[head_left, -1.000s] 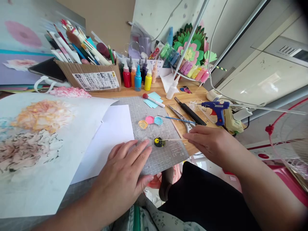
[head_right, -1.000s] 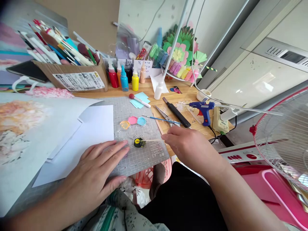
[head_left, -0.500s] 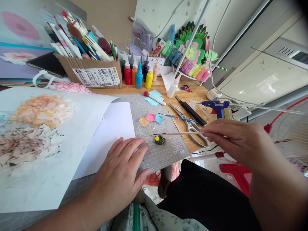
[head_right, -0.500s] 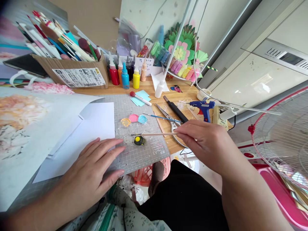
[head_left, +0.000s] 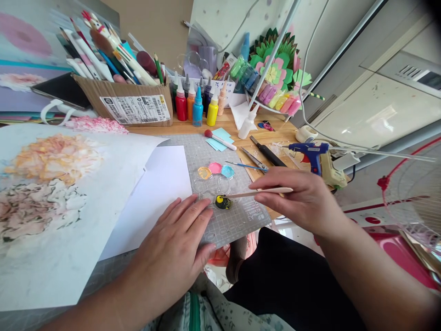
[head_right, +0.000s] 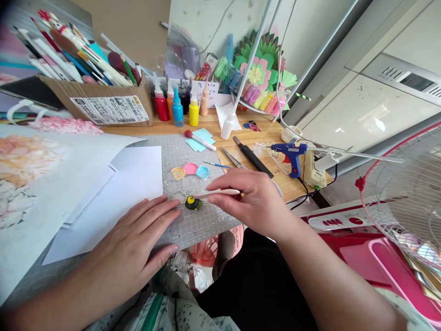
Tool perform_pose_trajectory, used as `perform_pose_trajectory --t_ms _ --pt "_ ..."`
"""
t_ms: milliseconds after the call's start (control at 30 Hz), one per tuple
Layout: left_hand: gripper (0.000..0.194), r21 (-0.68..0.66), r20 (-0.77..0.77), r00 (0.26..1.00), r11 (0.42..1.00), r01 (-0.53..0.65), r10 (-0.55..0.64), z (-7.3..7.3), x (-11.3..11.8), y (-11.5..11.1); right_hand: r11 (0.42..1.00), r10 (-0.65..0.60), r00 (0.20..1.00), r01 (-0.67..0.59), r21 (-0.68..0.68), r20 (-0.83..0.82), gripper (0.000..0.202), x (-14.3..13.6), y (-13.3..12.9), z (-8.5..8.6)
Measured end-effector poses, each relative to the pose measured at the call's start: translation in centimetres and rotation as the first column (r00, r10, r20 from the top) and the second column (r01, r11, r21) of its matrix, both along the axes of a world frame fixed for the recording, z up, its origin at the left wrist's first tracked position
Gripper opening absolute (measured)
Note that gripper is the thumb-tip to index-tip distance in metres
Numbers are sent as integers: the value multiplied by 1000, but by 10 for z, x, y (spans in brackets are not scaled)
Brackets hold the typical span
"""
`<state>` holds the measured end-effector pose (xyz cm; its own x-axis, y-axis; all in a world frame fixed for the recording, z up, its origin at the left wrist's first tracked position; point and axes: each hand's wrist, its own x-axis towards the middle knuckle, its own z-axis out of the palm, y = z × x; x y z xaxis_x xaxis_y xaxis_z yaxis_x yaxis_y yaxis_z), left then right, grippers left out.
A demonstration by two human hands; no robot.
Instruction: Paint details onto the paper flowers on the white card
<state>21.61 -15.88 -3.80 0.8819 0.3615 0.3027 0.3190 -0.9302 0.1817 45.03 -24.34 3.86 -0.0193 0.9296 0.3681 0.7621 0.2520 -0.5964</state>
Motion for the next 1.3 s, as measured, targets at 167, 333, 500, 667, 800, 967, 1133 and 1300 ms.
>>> perform_pose_trajectory --t_ms 167,333,500,667,800,967,1133,1300 --pt "44 14 9 1000 1000 3 -3 1 0 0 998 14 993 -20 -55 -114 8 -1 10 -9" --pt "45 21 22 1000 1000 4 -5 1 1 -1 993 87 990 -95 -73 -110 9 -1 10 -6" --pt "46 11 21 1000 1000 11 -11 2 1 -1 994 61 988 -73 -79 -139 9 -4 14 -6" --pt "45 10 15 1000 1000 12 -13 2 0 0 997 37 991 -46 -67 -132 10 -4 15 -7" --pt "47 -8 -3 1000 1000 6 -6 3 0 0 998 41 993 -47 -49 -114 11 -5 18 -7" --pt "47 -25 -14 1000 1000 11 -11 2 -1 0 998 35 989 -43 -56 -144 13 -9 23 -6" --pt "47 -54 -35 999 999 3 -5 3 -1 0 997 -25 992 15 -78 -121 16 -12 27 -8" --pt "45 -104 -36 999 994 16 -19 8 2 1 998 -41 994 36 -49 -102 14 -13 28 -8"
